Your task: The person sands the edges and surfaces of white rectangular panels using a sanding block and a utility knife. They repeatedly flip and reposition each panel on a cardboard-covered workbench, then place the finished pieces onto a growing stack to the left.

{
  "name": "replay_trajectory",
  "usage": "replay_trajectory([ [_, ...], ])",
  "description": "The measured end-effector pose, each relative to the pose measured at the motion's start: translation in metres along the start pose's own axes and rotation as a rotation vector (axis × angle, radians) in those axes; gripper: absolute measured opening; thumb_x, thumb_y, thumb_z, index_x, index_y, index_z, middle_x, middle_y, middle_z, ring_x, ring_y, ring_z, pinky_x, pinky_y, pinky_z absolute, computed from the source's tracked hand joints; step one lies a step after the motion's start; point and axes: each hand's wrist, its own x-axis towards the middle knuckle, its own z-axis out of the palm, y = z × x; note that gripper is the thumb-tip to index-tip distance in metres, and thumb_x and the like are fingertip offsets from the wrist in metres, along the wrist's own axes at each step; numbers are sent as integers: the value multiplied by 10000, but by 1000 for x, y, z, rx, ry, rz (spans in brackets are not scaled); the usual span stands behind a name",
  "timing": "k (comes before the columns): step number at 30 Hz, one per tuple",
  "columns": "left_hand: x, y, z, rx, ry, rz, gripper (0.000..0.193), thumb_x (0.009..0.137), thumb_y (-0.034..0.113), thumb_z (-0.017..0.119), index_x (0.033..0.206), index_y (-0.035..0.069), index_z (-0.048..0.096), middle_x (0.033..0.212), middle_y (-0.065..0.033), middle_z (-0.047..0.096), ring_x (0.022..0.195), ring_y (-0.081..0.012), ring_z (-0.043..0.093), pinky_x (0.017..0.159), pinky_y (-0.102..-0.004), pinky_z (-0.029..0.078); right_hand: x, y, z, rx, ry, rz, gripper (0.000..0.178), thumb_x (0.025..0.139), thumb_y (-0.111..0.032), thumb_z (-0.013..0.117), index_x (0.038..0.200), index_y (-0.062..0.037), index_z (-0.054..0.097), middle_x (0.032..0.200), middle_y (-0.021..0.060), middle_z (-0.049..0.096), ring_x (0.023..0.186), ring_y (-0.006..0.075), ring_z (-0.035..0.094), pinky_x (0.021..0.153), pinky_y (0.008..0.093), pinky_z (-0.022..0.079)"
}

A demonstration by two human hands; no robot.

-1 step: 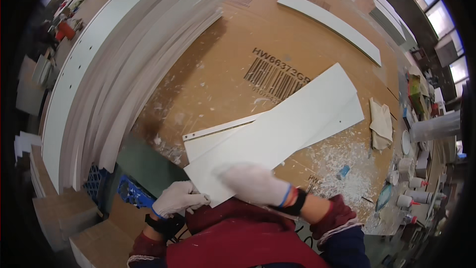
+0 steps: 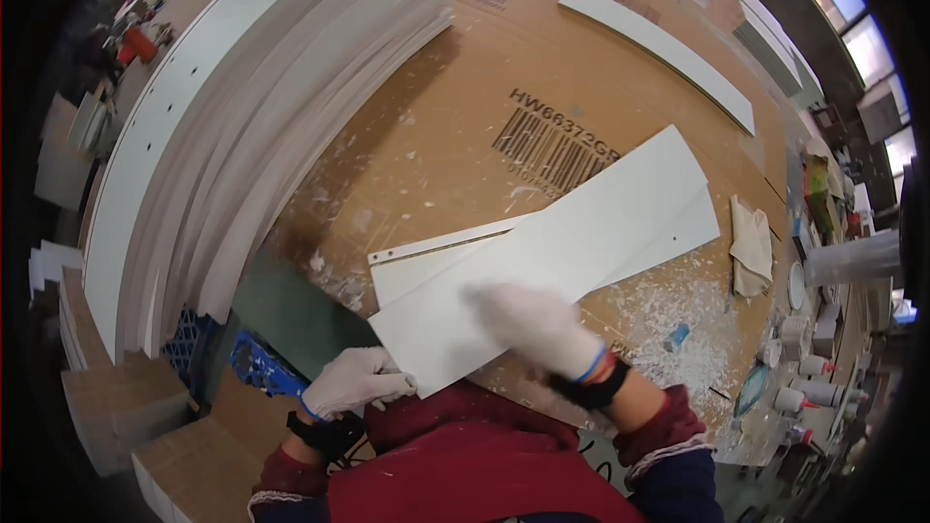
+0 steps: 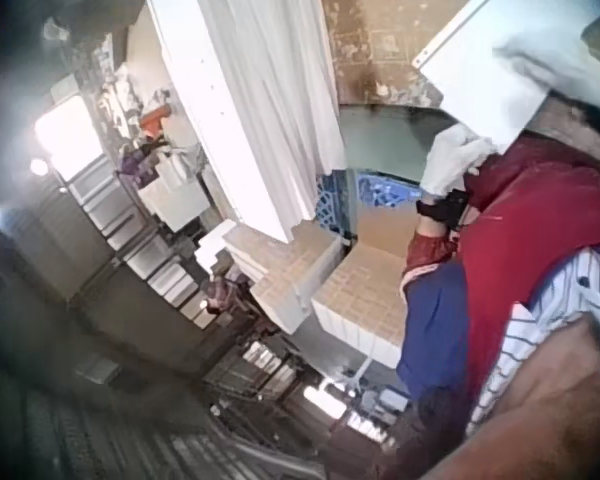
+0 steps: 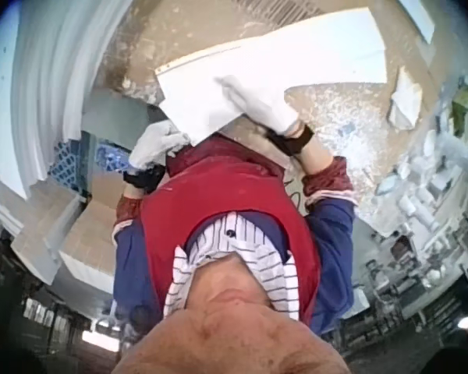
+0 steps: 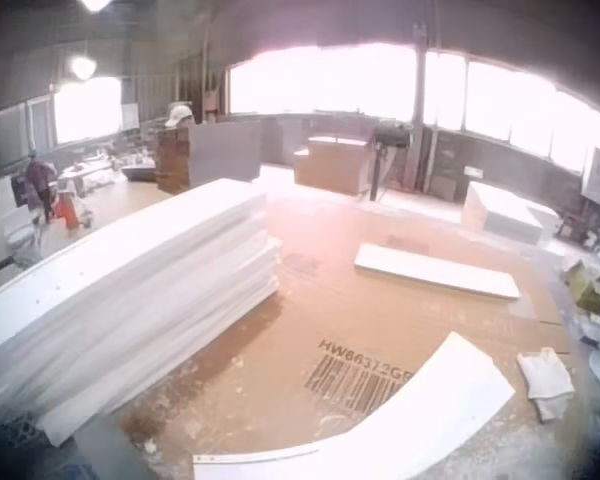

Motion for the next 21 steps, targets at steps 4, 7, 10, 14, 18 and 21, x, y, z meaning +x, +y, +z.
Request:
replay_trajectory([
  [4,0,-9,8,35,-8,117,293,863,290,650,863,-1,689,720,-51,661,644,-101,628,590,-249,543,-33,107,-72,-446,333,480,133,943,-190,532,1024,-126,616,849,121,652,640,302,632,546,400,509],
  [7,6,-13,14,-50,-39,199,302,879,286,629,899,-10,684,733,-53,665,654,-96,629,582,-249,541,-35,94,-57,-543,280,442,163,943,-232,545,1020,-101,606,844,142,644,662,337,625,583,418,506],
  [10,7,-24,18,-167,-40,213,274,911,257,590,891,-7,662,720,-42,637,638,-93,606,565,-248,536,-16,18,-19,-562,198,332,102,909,-229,588,974,-154,608,775,103,615,600,302,609,524,400,490],
  [14,14,-34,18,-295,-133,236,242,931,213,555,904,-15,631,736,-45,622,639,-103,595,565,-248,540,-10,-79,21,-298,70,74,67,870,-186,585,934,-175,568,699,6,559,550,193,577,471,323,458],
  [18,18,-41,7,-357,-290,370,226,933,137,516,1040,-36,614,827,-78,638,712,-143,625,603,-266,556,-25,-122,39,-26,-378,-21,264,816,-164,600,1074,-121,563,851,37,616,652,206,632,567,334,517],
  [21,18,-62,0,-433,-299,405,267,936,117,506,1134,-36,599,902,-119,648,763,-169,642,627,-277,563,-19,-101,7,167,-252,115,317,867,-142,576,1178,-81,571,859,93,647,704,226,670,629,354,542],
])
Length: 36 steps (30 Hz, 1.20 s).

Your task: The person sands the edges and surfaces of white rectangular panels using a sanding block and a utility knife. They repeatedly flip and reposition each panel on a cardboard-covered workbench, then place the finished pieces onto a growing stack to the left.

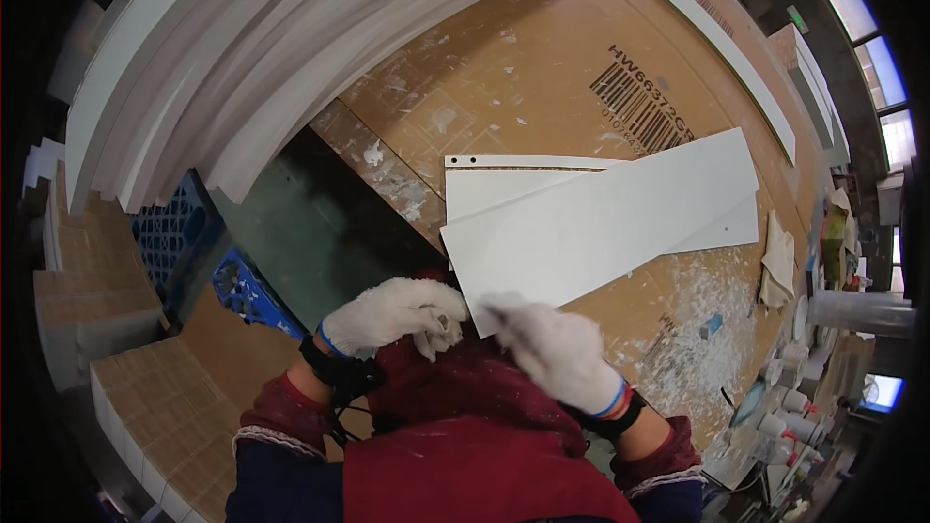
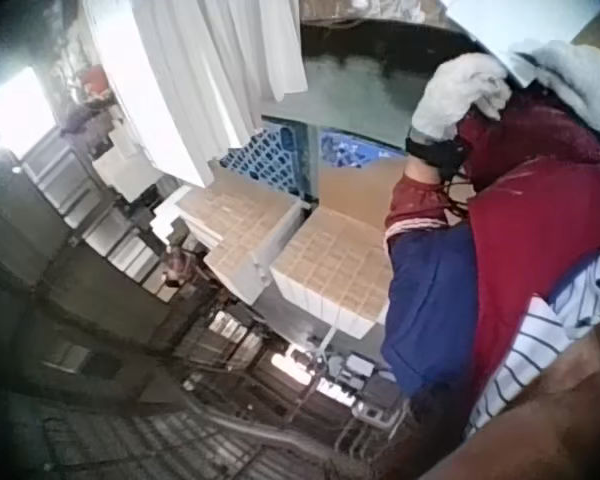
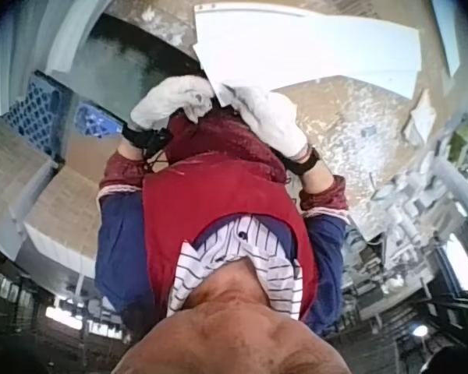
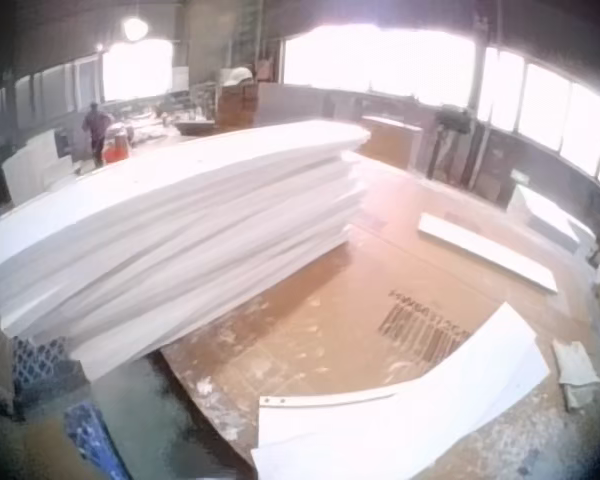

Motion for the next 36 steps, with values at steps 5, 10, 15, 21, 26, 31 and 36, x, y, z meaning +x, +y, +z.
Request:
replay_trajectory([
  [5,1,-3,8,93,-48,-98,295,922,262,568,1054,2,615,861,-68,646,715,-115,611,597,-241,526,4,115,-78,-102,511,540,197,937,-168,542,1075,-56,627,873,173,678,792,275,674,723,362,523],
  [10,18,4,30,156,-60,-150,389,889,387,595,988,12,618,796,-52,630,593,-83,542,490,-239,456,30,161,-116,-500,509,619,204,945,-237,515,1020,-68,602,840,192,654,780,351,650,693,417,512],
  [15,18,-1,33,165,-36,-117,339,893,365,589,947,32,620,748,-28,623,533,-74,515,456,-229,429,75,96,-42,-646,413,145,104,906,-163,501,951,-82,547,749,105,571,652,268,618,593,400,490],
  [21,20,-22,15,247,-128,9,242,880,253,622,968,28,637,760,-28,628,615,-104,559,529,-229,463,94,-41,24,-309,-325,-339,142,771,-132,588,881,-54,545,818,131,607,754,309,654,622,394,513],
  [26,-9,-12,4,225,-29,-69,242,872,154,632,1063,5,634,888,-49,657,704,-94,607,623,-236,507,73,32,-20,-143,354,-294,209,892,-151,594,1093,-97,617,824,118,646,651,240,627,611,343,516],
  [31,-35,-18,-22,85,383,89,222,921,155,545,998,-42,611,796,-89,655,678,-118,628,575,-236,511,17,111,-71,-393,544,401,170,928,-217,585,1021,-81,625,834,155,658,682,294,651,634,410,522],
  [36,-33,-5,-21,14,630,177,227,932,177,544,1006,-30,602,768,-81,635,594,-102,580,520,-231,486,14,37,-5,-728,377,-49,60,887,-177,560,924,-166,606,698,-29,515,559,125,542,466,299,415],
])
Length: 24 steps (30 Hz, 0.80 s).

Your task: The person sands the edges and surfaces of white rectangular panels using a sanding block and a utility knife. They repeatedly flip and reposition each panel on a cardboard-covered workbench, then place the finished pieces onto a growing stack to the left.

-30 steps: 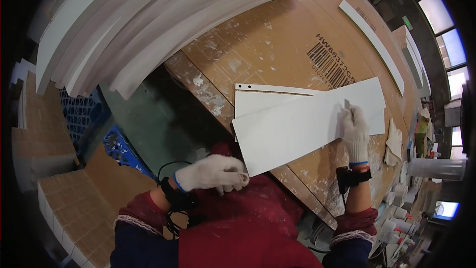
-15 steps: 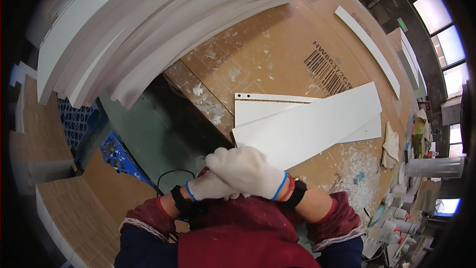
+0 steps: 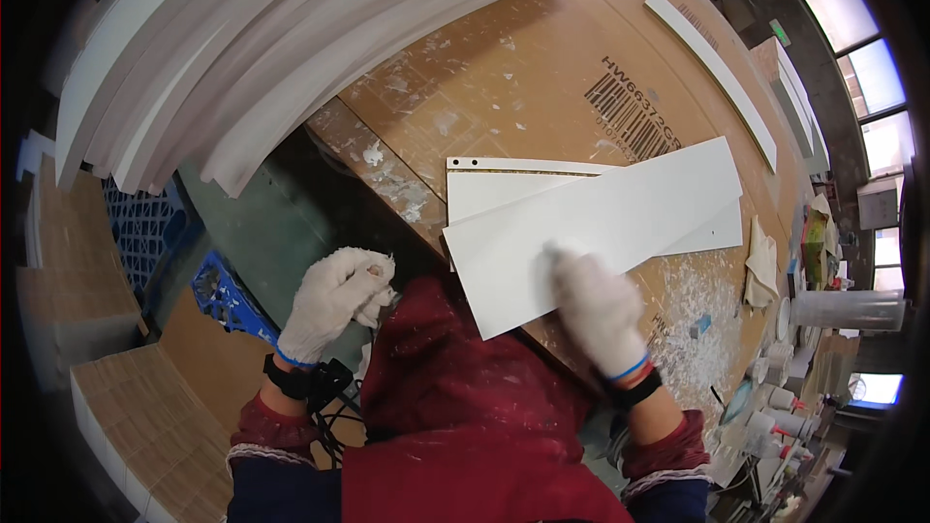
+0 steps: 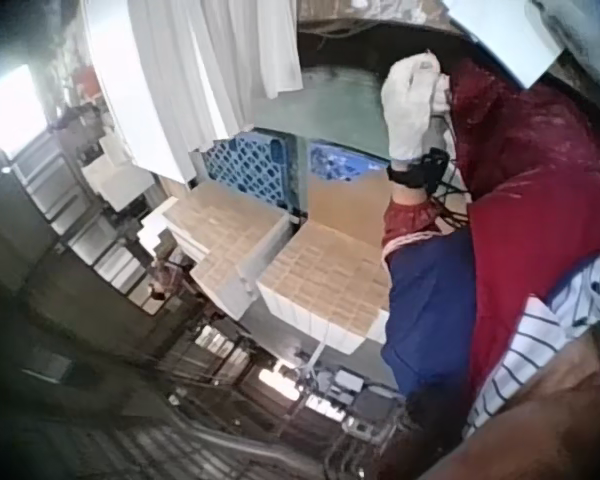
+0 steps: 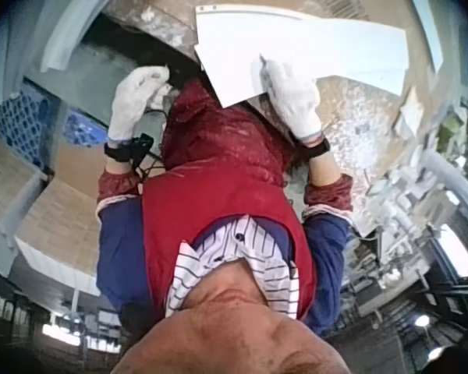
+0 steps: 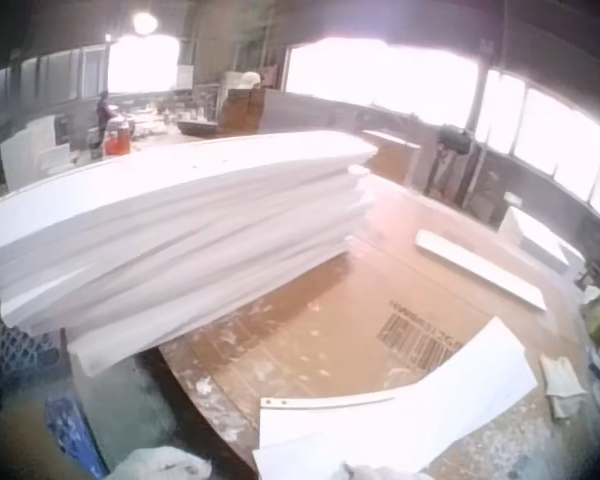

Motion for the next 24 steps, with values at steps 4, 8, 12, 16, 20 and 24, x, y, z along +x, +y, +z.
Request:
replay_trajectory([
  [4,4,17,14,36,7,51,229,932,175,542,1012,-31,604,751,-76,633,587,-110,583,515,-236,483,-5,-73,-21,536,-602,-473,150,857,-216,549,992,-159,578,760,21,580,668,231,631,571,370,508],
  [8,6,20,12,95,-106,-69,247,948,180,514,1013,-40,606,770,-94,657,623,-139,624,539,-250,506,-9,-24,-33,751,-386,-45,223,860,-173,568,1071,-106,598,785,103,629,716,269,651,589,366,524],
  [12,5,-1,27,-22,-519,-103,323,966,224,482,1071,-56,605,841,-131,677,675,-179,654,579,-275,533,-22,32,-38,718,-179,624,206,893,-225,618,980,-42,658,782,135,635,703,246,640,664,325,505],
  [16,18,-31,67,-343,-841,-310,490,971,352,488,1264,-41,511,1156,-216,608,976,-275,634,821,-399,546,-30,55,-37,834,-44,785,197,887,-204,608,953,-22,644,680,114,579,636,154,575,629,297,480],
  [20,15,-32,92,-710,-825,-365,554,978,413,469,1309,-32,475,1215,-224,576,1003,-289,616,824,-426,538,-23,60,-28,867,-120,842,211,883,-205,594,963,-17,643,707,126,604,652,166,590,642,299,485],
  [24,8,-28,98,-688,-683,-367,550,969,404,492,1272,-55,469,1072,-176,620,868,-246,638,728,-394,558,-18,49,-20,784,-135,737,251,881,-240,606,1012,-28,634,836,186,655,785,299,657,716,354,504],
])
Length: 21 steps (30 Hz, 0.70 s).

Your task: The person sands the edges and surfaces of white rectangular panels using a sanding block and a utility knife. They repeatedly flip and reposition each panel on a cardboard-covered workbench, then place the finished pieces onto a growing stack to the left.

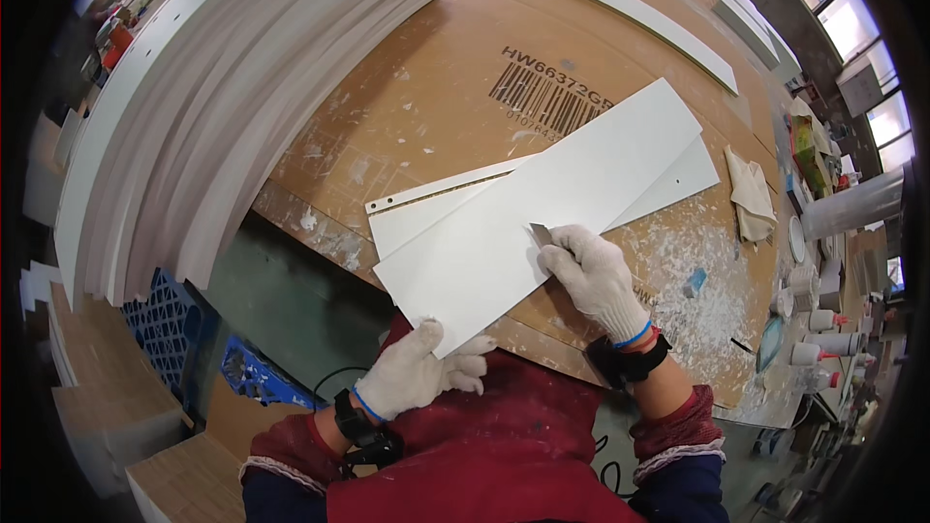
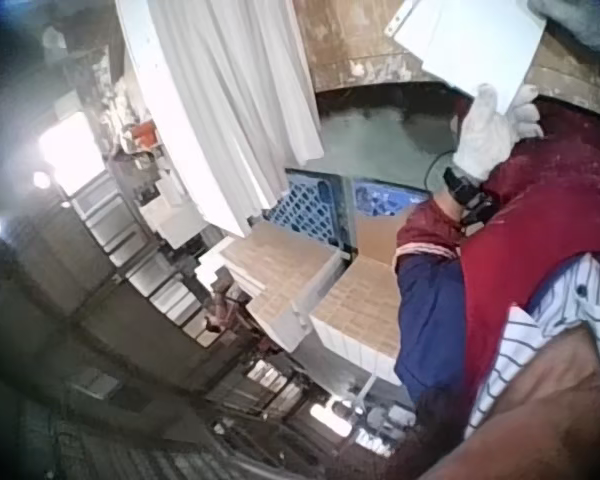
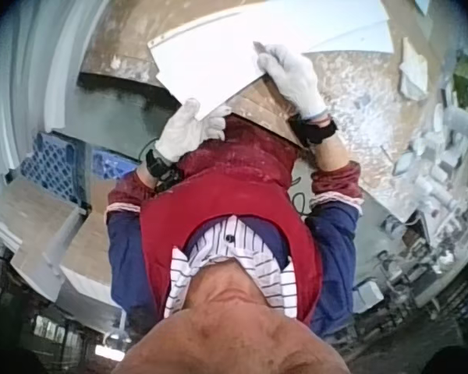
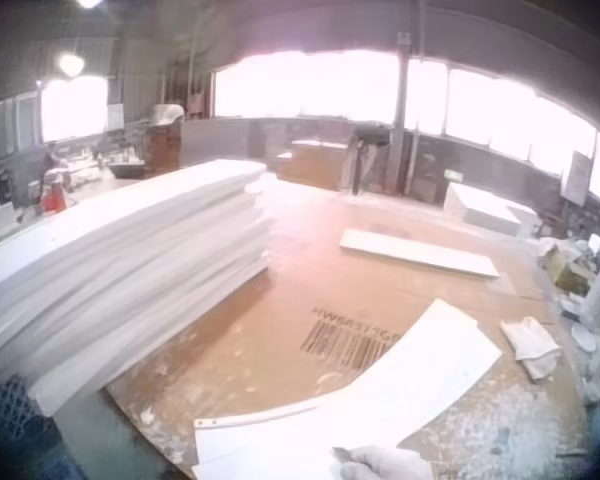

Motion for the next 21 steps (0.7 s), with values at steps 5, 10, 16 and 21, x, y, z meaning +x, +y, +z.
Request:
replay_trajectory([
  [5,-9,13,-18,538,68,-131,447,1001,330,441,804,-23,631,754,-92,653,630,-189,607,651,-312,510,3,3,-5,-33,-58,-25,282,890,-295,595,1031,-56,636,868,193,654,840,348,649,735,396,504],
  [10,-46,39,-15,892,447,-311,364,934,282,584,751,-29,629,669,-68,620,624,-139,588,523,-252,472,7,8,-12,-75,-100,-165,275,924,-310,558,1042,-77,641,891,174,657,842,343,648,724,406,518],
  [16,-17,35,-5,798,267,-268,404,901,227,578,1108,-117,538,874,-196,659,651,-210,651,552,-313,553,5,-13,24,-352,-505,-544,275,868,-138,539,1136,-72,529,929,120,614,787,313,662,612,428,525],
  [21,9,34,36,621,567,-113,236,878,154,577,960,-61,522,835,-157,584,548,-217,593,403,-301,471,12,-11,37,-330,-566,-673,269,882,-146,507,1126,-33,506,932,136,606,790,335,645,640,435,528],
])
